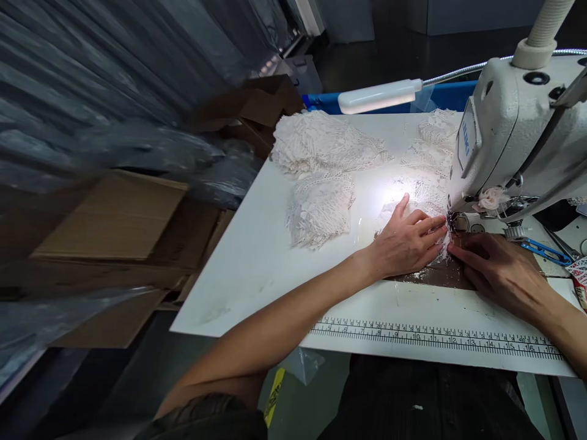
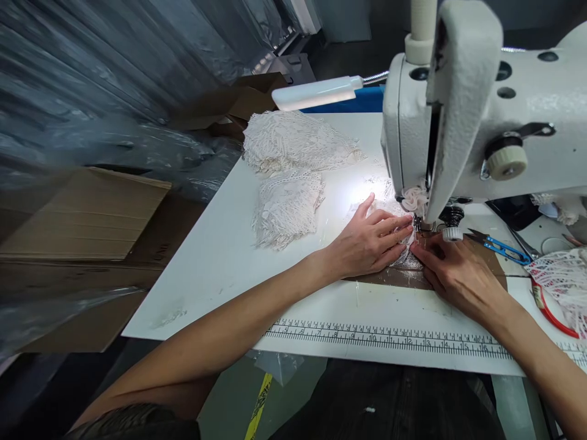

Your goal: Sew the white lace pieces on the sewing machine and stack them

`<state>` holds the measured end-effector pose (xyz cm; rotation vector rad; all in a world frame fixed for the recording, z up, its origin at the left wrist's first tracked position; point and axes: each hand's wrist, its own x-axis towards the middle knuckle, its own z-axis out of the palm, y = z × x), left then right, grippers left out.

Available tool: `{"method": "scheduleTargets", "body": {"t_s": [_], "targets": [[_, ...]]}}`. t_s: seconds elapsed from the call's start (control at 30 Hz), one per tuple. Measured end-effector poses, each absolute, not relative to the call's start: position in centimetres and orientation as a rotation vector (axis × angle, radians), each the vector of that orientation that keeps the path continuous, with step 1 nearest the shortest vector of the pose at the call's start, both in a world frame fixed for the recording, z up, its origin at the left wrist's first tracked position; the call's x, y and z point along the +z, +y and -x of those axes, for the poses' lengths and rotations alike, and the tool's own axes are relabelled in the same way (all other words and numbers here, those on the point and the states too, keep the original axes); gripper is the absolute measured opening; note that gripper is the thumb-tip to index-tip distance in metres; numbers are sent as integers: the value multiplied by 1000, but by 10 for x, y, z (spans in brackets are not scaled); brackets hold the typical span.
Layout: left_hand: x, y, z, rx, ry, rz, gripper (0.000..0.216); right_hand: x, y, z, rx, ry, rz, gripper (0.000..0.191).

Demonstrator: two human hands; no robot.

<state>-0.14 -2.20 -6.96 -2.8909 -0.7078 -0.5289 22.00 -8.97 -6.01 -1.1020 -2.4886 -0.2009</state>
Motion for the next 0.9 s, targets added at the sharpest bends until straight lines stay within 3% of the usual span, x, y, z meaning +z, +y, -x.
{"method": "scheduleTargets", "body": {"t_s": [0.63,0.9], "targets": [[-70,-23,1,-573,-702,2894,31,-58,-89,-218,-194,-2498,1092,25],[-70,-24,1,-549,-711,2899,30,-61,-90,-224,-52,-2420,1262,35]]}}
